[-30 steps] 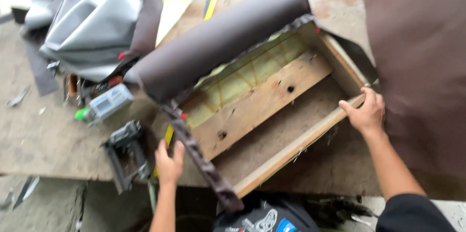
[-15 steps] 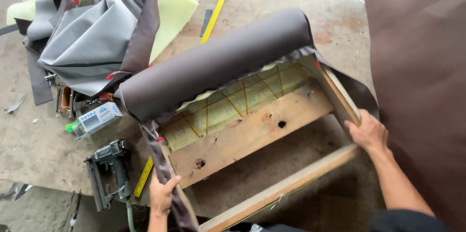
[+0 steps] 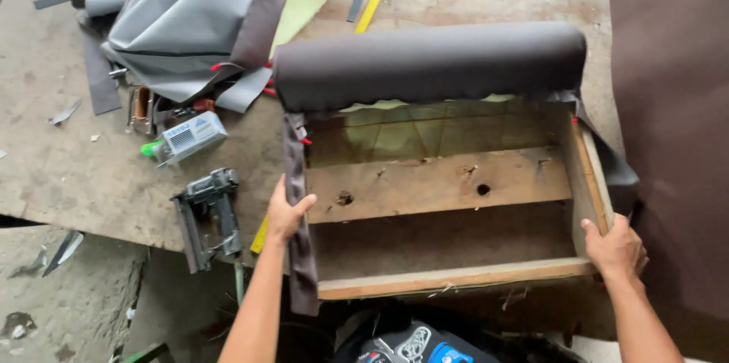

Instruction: The person is upholstering a wooden chair frame by attaching a brown fabric cover. They use a pneumatic staple gun to secure the fabric to the underside of the frame, repeatedly pulling the material taut and firing staples along the edges and corners to ensure a smooth fit.

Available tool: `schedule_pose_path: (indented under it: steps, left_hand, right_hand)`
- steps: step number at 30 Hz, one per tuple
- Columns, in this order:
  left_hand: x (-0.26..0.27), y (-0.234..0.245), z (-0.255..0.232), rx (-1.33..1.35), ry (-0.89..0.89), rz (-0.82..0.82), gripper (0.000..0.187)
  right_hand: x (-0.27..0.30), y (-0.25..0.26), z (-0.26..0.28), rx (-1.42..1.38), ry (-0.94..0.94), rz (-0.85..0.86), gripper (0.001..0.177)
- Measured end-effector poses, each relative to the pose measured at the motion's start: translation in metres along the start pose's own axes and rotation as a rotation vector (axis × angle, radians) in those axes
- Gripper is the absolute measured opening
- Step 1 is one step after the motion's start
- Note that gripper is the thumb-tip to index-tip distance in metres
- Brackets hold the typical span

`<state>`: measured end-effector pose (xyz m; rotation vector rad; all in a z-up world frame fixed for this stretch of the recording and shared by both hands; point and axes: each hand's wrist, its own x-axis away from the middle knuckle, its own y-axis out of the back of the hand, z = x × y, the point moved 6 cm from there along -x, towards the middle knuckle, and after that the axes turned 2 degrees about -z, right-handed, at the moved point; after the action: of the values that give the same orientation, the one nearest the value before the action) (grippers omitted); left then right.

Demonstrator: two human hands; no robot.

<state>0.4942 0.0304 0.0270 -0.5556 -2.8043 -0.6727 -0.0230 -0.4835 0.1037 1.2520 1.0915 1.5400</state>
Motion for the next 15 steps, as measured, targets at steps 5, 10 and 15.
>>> schedule_pose_path:
  steps: [5, 10, 15]
  left_hand:
    - [0.067, 0.015, -0.024, -0.052, -0.026, 0.044, 0.081]
    - [0.165, 0.046, 0.019, -0.019, -0.143, -0.093, 0.055]
    - [0.229, 0.036, 0.029, -0.079, -0.148, 0.07, 0.113]
  right_hand:
    - [0.066, -0.006, 0.038, -0.027, 0.618, -0.686, 0.06]
    - [0.257, -0.026, 0.199, -0.302, 0.939, -0.135, 0.059]
    - [0.383, -0.11, 0.285, -0.161, 1.354, 0.092, 0.084]
